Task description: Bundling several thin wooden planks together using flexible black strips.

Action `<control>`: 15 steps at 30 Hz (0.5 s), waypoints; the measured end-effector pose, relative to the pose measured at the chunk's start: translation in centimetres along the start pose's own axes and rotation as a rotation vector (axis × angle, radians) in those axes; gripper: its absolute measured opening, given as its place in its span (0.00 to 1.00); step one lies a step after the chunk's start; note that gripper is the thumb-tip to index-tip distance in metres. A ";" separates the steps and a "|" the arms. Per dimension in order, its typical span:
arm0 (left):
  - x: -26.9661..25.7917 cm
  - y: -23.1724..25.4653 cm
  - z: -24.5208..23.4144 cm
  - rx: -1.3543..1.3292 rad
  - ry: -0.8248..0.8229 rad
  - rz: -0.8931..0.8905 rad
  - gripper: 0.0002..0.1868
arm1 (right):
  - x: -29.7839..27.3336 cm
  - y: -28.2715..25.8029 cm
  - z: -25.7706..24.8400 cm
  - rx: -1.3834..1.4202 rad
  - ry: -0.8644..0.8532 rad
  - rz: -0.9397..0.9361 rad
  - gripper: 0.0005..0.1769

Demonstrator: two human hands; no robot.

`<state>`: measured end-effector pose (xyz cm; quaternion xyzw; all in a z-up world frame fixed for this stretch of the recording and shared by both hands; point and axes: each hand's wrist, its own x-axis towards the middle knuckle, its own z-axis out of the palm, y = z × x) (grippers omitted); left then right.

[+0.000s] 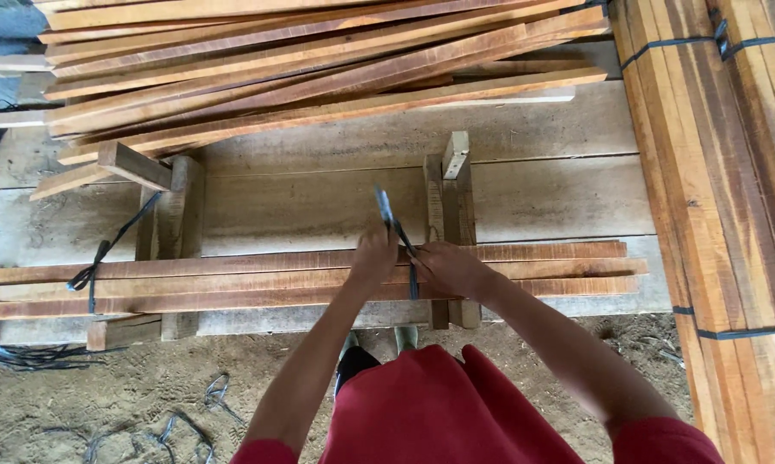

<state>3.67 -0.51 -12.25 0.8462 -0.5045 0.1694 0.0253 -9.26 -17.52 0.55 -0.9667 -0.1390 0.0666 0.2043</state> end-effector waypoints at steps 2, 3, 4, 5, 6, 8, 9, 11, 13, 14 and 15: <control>0.1 1.3 -4.2 -0.366 -0.049 -0.263 0.16 | -0.1 0.1 0.4 0.084 0.042 0.034 0.20; -0.1 1.4 -3.8 -0.364 -0.048 -0.263 0.16 | 0.0 0.2 0.2 0.084 0.044 0.033 0.20; -0.6 1.5 -3.4 -0.411 -0.044 -0.288 0.11 | 0.1 0.1 0.0 0.076 0.048 0.026 0.20; -1.0 1.7 -3.0 -0.457 -0.040 -0.314 0.07 | 0.1 0.0 -0.2 0.069 0.052 0.019 0.20; -0.9 1.7 -3.0 -0.458 -0.040 -0.313 0.07 | 0.1 0.1 0.3 0.068 0.051 0.020 0.20; -0.4 1.7 -2.8 -0.626 -0.023 -0.292 0.09 | 0.2 0.4 1.0 0.040 0.089 0.009 0.20; -0.9 1.7 -2.8 -0.627 -0.018 -0.290 0.09 | 0.1 0.5 1.3 0.036 0.090 0.009 0.20; -1.7 1.5 -2.6 -0.547 0.014 -0.226 0.12 | 0.2 0.8 1.8 -0.027 0.083 -0.021 0.20; -2.2 1.5 -3.3 -0.539 0.030 -0.253 0.10 | 0.1 0.0 0.8 0.002 0.091 -0.022 0.21; -2.4 1.3 -3.8 -0.532 0.040 -0.279 0.09 | 0.1 -0.4 0.3 0.036 0.097 -0.022 0.22; -2.4 1.3 -3.6 -0.528 0.045 -0.278 0.09 | 0.2 0.0 0.9 0.032 0.101 -0.024 0.22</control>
